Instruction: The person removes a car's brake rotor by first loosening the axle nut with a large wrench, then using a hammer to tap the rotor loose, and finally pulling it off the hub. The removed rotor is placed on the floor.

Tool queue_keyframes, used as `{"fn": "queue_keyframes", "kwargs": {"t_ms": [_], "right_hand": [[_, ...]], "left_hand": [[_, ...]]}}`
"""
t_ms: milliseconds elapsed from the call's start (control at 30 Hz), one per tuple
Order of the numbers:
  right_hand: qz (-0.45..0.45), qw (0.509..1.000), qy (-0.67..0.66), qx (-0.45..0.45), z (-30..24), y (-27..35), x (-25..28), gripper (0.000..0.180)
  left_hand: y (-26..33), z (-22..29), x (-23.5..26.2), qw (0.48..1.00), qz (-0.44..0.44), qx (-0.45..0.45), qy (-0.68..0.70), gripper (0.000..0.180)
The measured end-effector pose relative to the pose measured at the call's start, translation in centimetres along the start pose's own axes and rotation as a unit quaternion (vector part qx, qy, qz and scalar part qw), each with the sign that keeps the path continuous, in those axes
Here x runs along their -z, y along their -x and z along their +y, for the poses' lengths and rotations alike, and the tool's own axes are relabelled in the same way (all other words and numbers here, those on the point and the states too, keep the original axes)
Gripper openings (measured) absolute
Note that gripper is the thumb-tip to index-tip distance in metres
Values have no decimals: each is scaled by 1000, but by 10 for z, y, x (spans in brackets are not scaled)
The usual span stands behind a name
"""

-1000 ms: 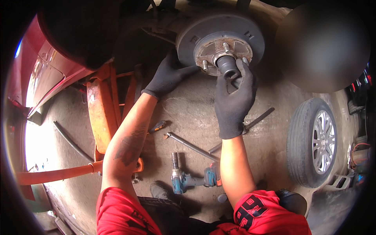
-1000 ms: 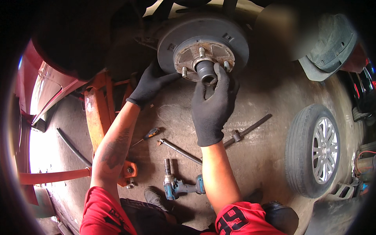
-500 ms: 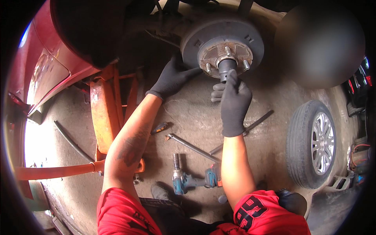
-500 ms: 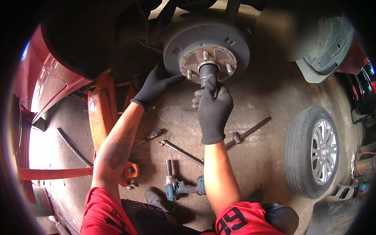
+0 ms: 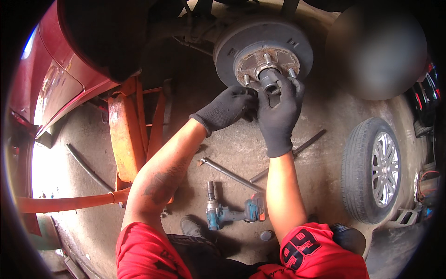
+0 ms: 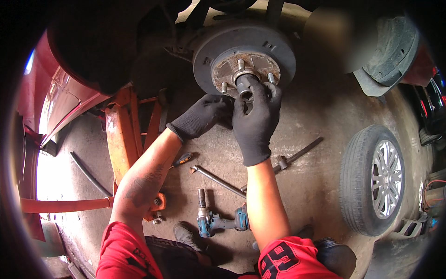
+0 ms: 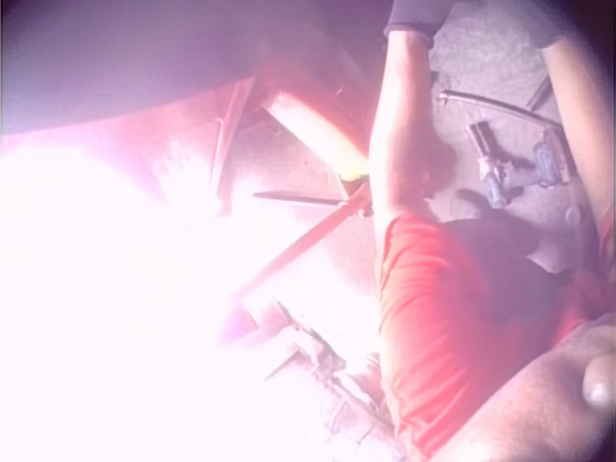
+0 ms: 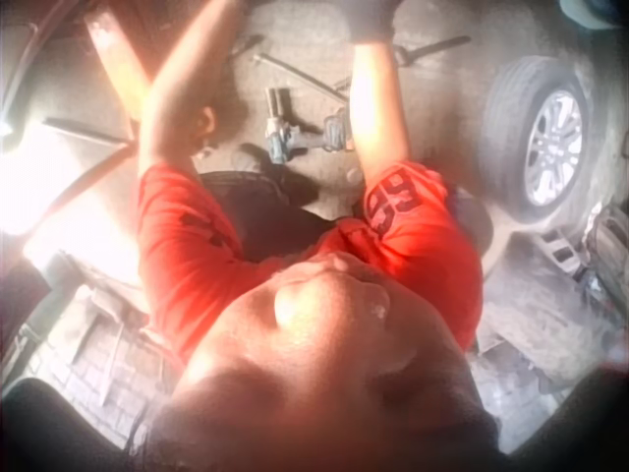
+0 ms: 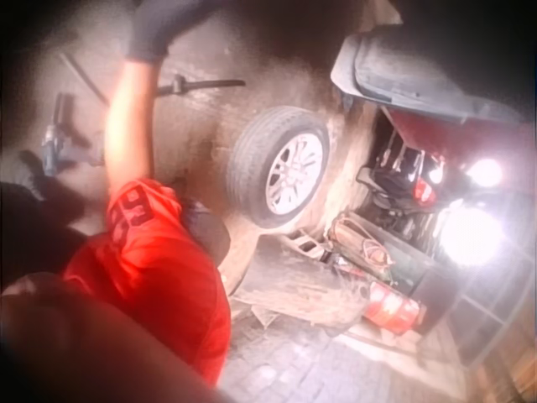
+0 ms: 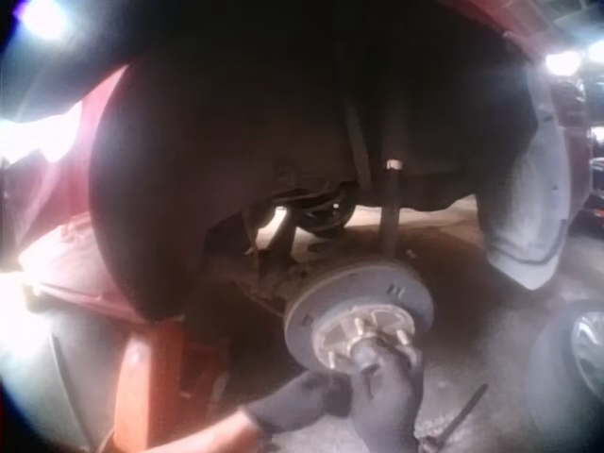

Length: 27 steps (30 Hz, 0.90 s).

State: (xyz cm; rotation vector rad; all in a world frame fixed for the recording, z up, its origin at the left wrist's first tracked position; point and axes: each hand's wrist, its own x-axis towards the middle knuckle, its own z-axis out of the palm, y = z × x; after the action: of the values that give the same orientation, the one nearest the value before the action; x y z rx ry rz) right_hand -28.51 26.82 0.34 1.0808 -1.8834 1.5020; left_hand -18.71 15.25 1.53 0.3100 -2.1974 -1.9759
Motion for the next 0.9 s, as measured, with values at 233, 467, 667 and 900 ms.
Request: {"fn": "queue_keyframes", "kwargs": {"t_ms": [233, 467, 667, 900], "right_hand": [[-66, 947, -220, -224, 3, -2, 32, 36], [-265, 817, -290, -423, -1, -4, 43, 56], [-148, 683, -539, -470, 3, 3, 19, 55], [19, 997, 18, -77, -16, 8, 9, 35]], "left_hand": [[-7, 26, -14, 992, 10, 53, 112, 25], [-5, 32, -26, 841, 218, -133, -477, 32], [-1, 40, -15, 821, 230, -249, -459, 35], [3, 40, 1, 844, 221, -265, -410, 41]]}}
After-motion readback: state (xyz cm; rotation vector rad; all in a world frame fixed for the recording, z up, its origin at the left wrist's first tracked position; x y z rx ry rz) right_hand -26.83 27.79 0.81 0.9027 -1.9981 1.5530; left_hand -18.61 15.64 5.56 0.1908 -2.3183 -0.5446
